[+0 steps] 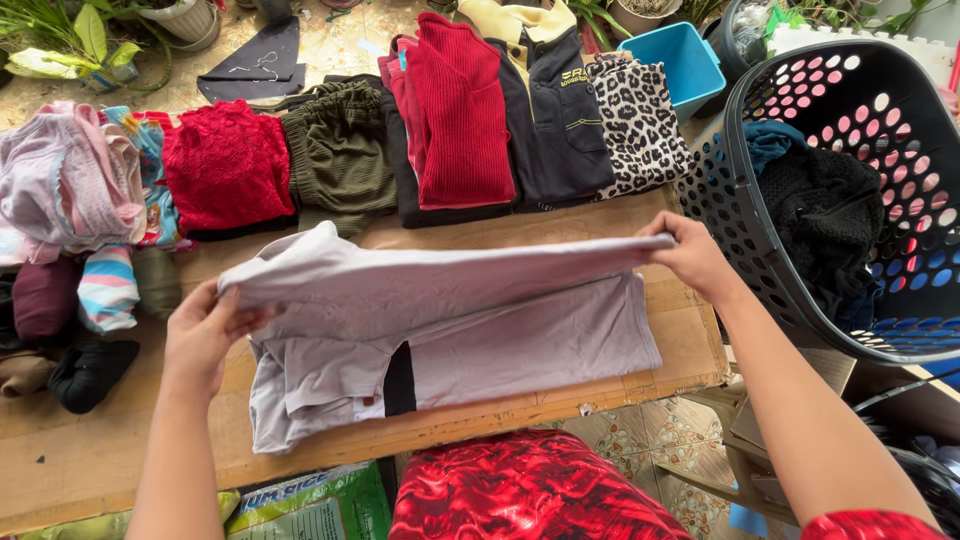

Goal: The person folds several clothing items, including a leopard print top, a black polo shirt, a red camisole, and a grey polo shirt, by hand on a wooden surface and places them into a black laundry basket.

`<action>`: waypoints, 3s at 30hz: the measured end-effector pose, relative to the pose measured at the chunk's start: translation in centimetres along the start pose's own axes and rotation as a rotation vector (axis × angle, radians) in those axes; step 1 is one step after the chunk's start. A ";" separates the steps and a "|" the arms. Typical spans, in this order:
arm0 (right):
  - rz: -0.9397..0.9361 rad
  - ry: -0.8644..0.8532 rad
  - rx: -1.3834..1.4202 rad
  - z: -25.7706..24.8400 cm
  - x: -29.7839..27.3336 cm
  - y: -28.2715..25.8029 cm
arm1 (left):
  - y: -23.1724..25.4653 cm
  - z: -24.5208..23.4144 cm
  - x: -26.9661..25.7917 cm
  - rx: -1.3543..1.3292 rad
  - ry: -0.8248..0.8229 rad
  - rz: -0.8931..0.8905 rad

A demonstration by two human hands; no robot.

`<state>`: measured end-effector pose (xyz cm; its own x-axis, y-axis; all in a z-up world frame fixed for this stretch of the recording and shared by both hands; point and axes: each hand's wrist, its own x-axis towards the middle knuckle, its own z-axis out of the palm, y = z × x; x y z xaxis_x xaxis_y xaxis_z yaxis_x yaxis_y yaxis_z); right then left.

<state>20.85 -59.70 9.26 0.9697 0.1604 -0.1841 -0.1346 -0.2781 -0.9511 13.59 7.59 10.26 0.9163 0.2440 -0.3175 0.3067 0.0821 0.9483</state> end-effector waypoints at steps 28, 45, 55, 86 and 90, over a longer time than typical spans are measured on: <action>-0.638 -0.253 -0.602 37.1 -5.3 -8.5 | -11.6 2.3 -11.9 0.614 0.403 -0.039; -0.155 -0.681 -0.394 48.4 7.6 -7.6 | -6.6 3.6 -15.9 0.711 0.499 0.105; -0.009 -0.806 0.044 47.8 6.6 -6.3 | -7.1 2.8 -14.8 0.566 0.435 -0.142; -0.486 -0.073 -0.460 36.4 -4.9 -2.6 | -8.8 6.4 -11.8 1.076 0.531 0.208; -0.447 0.013 -0.880 30.3 -5.2 1.3 | -10.9 9.7 -9.7 1.043 0.188 0.482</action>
<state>9.50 -32.19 1.47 0.8975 0.4129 0.1549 0.4388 -0.8006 -0.4080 3.82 -5.05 3.00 0.9699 0.1801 0.1639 0.0803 -0.8719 0.4831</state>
